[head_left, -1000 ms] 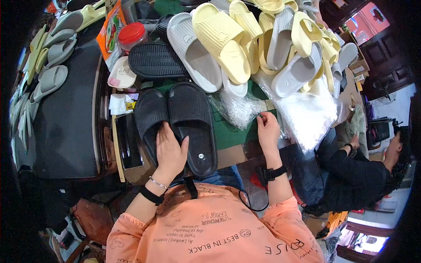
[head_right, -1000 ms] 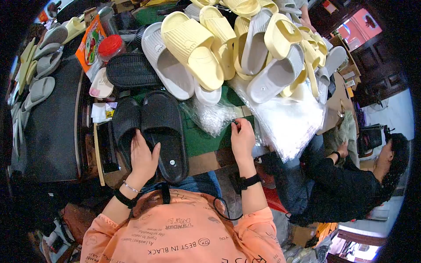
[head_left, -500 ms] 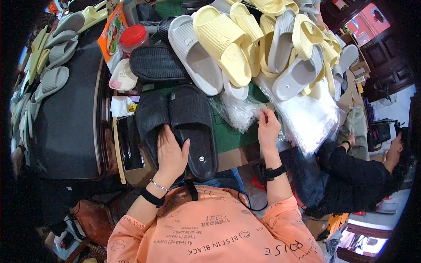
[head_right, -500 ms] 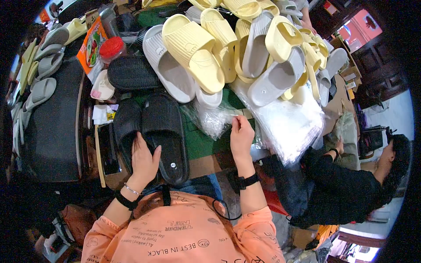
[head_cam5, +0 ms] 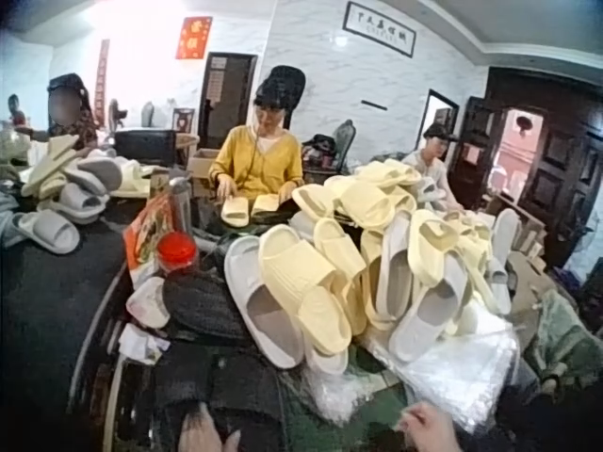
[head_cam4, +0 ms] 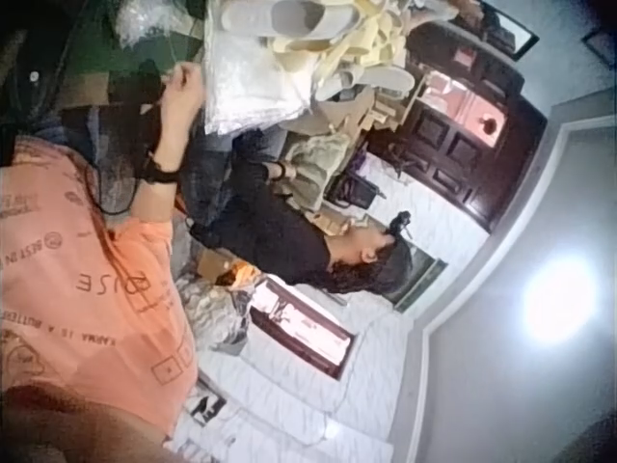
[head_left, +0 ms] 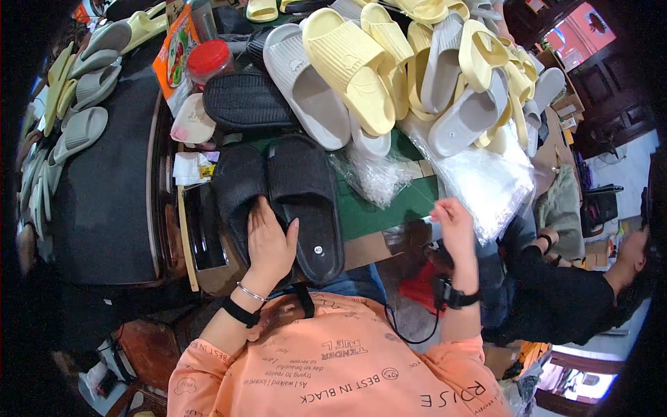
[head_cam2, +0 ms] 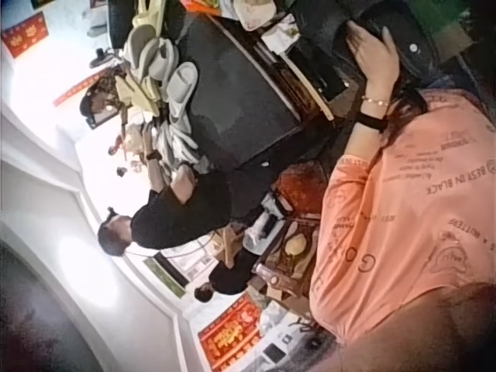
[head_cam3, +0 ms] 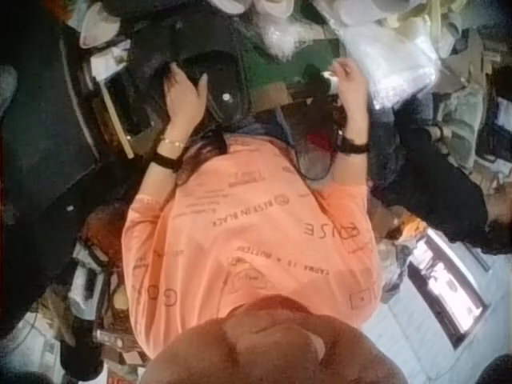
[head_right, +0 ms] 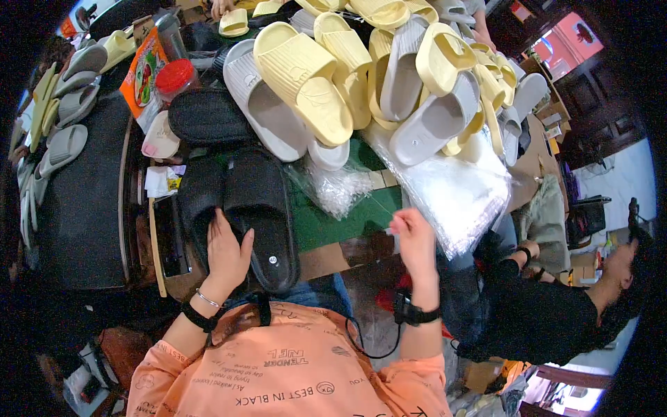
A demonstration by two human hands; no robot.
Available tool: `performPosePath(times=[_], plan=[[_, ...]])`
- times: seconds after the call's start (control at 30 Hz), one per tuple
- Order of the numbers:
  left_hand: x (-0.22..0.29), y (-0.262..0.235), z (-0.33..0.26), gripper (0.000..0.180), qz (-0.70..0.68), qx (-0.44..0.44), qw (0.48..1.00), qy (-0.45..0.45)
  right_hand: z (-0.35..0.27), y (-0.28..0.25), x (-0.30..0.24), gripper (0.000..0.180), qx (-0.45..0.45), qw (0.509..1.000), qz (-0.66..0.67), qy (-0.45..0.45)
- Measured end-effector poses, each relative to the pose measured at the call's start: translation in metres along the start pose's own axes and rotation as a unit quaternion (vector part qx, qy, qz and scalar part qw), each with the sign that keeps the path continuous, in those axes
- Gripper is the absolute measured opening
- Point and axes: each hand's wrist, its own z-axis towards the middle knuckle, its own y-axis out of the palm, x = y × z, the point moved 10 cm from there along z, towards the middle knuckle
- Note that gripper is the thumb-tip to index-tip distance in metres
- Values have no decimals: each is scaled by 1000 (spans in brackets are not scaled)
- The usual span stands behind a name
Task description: Sorting and pairing slippers at a workstation.
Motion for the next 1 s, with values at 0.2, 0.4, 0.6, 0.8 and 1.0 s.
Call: performPosePath(times=[0.2,0.4,0.6,0.8,1.0], plan=[[1,-1,1,70,10,3,1000,6,-58,-84,-31,7,-54,996,-66,29],[-1,-1,0,69,-13,-1,1000,-7,-73,-111,-36,7,-5,998,-46,43],[33,-43,-19,59,-71,85,992,52,-72,-108,-57,7,62,997,53,-14],[157,-26,11,60,-185,-77,950,238,-50,-62,-105,7,36,907,398,-132],[159,73,57,65,-32,-101,961,255,-59,-65,-150,17,45,938,244,-240]])
